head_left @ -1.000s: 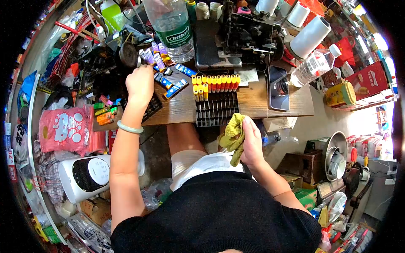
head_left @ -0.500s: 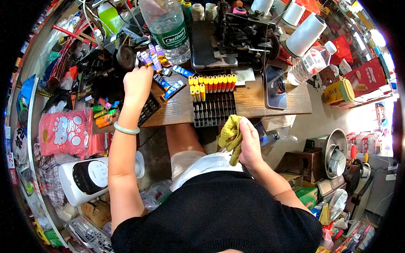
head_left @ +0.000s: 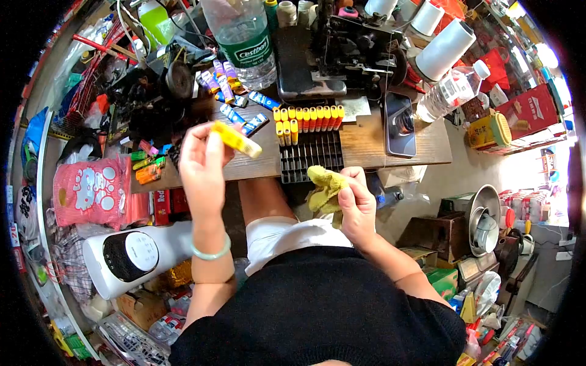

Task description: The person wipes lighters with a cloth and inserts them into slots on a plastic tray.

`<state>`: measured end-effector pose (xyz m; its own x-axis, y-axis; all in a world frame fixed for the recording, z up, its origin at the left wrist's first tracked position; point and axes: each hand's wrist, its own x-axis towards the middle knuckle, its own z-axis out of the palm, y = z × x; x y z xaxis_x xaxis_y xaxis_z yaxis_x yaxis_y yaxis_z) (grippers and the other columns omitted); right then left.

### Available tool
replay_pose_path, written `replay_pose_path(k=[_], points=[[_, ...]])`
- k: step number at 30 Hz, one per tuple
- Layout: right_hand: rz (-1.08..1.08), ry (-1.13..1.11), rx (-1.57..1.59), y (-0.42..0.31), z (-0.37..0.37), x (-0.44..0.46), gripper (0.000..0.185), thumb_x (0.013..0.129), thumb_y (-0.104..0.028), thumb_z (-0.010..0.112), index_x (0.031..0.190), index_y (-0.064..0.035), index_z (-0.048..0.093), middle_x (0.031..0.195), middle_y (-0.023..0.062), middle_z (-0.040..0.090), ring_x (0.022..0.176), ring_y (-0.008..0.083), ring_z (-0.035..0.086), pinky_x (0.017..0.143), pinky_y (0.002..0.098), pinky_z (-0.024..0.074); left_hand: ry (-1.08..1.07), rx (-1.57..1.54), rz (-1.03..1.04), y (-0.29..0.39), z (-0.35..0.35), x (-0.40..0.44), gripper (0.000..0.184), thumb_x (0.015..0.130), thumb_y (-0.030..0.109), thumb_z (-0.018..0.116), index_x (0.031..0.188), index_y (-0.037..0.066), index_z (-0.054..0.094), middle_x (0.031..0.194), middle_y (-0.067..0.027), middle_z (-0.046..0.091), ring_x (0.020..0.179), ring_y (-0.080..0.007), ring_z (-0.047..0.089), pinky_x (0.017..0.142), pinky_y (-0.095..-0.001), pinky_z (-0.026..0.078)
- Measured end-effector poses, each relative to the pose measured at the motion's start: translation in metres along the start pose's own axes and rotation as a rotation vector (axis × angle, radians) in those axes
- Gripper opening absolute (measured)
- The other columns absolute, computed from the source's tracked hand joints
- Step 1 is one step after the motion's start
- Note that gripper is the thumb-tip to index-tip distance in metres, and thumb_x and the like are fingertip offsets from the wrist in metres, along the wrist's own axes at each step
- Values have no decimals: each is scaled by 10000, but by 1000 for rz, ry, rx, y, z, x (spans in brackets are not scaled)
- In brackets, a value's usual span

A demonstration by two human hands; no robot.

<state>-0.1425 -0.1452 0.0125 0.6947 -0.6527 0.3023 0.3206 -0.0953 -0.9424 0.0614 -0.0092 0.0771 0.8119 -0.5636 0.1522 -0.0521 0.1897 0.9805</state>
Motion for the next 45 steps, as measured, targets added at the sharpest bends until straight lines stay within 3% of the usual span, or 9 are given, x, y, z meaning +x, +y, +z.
replay_pose_path(k=[2, 6, 8, 17, 23, 30, 34, 39, 45], points=[[30, 18, 33, -2, 0, -1, 268, 995, -197, 635, 1163, 6, 685, 1103, 52, 466, 981, 141, 473, 846, 247, 421, -20, -123, -127, 4, 27, -23, 190, 1059, 124, 499, 1181, -20, 515, 1158, -183, 692, 1029, -232, 702, 874, -325, 580], [-555, -80, -550, -12, 18, 24, 503, 754, -141, 819, 1246, -161, 718, 1130, 99, 541, 954, 223, 539, 784, 301, 485, -148, -174, -231, -9, 57, -56, 188, 1053, 130, 525, 1190, 4, 548, 1098, -82, 678, 986, -117, 658, 856, -264, 561], [-578, -133, -714, -15, 21, 28, 569, 704, -156, 827, 1259, -193, 709, 1127, 84, 571, 857, 231, 553, 730, 327, 494, -247, -308, -325, -24, 48, -60, 173, 1049, 131, 539, 1163, 3, 566, 1049, -49, 669, 917, -74, 641, 836, -239, 555], [-747, -98, -730, 5, 17, 17, 529, 739, -150, 795, 1252, -240, 702, 1097, 62, 563, 696, 187, 587, 570, 289, 491, -86, -502, -403, -7, 56, -54, 196, 1056, 170, 528, 1173, 15, 554, 1052, -81, 693, 865, -120, 692, 717, -234, 585], [-594, -91, -801, -3, 12, 18, 585, 859, -145, 704, 1409, -40, 533, 874, 100, 563, 649, 251, 572, 581, 352, 511, -166, -366, -230, -16, 63, -75, 257, 1032, 134, 572, 1245, 2, 521, 1172, -68, 634, 1051, -122, 633, 924, -279, 552], [-32, -152, -320, -8, 11, 18, 212, 1047, -188, 506, 1124, -16, 603, 838, 107, 616, 691, 211, 608, 643, 334, 510, -256, 195, 142, -26, 60, -73, 250, 956, 36, 661, 1185, -28, 586, 1145, -91, 537, 978, -146, 611, 858, -267, 526], [315, -163, 103, 0, 15, 11, 384, 1115, -308, 340, 1023, -19, 576, 881, 33, 582, 787, 96, 523, 721, 270, 465, -150, 319, 380, -31, 61, -72, 242, 888, 53, 745, 1102, -17, 657, 995, -109, 620, 862, -183, 637, 719, -277, 542], [397, -132, 115, -5, 16, 13, 404, 1118, -330, 324, 1017, -27, 573, 906, 14, 570, 834, 82, 513, 761, 262, 454, -301, 344, 288, -25, 56, -63, 357, 842, 85, 785, 1145, -30, 636, 1184, -149, 643, 1082, -239, 616, 963, -346, 476], [453, -98, 191, -8, 18, 13, 370, 1111, -326, 363, 1009, -43, 578, 900, 6, 580, 809, 64, 508, 735, 250, 458, -302, 207, 196, -31, 56, -68, 379, 890, 60, 745, 1226, -24, 593, 1200, -149, 663, 1125, -226, 621, 1010, -344, 476]])
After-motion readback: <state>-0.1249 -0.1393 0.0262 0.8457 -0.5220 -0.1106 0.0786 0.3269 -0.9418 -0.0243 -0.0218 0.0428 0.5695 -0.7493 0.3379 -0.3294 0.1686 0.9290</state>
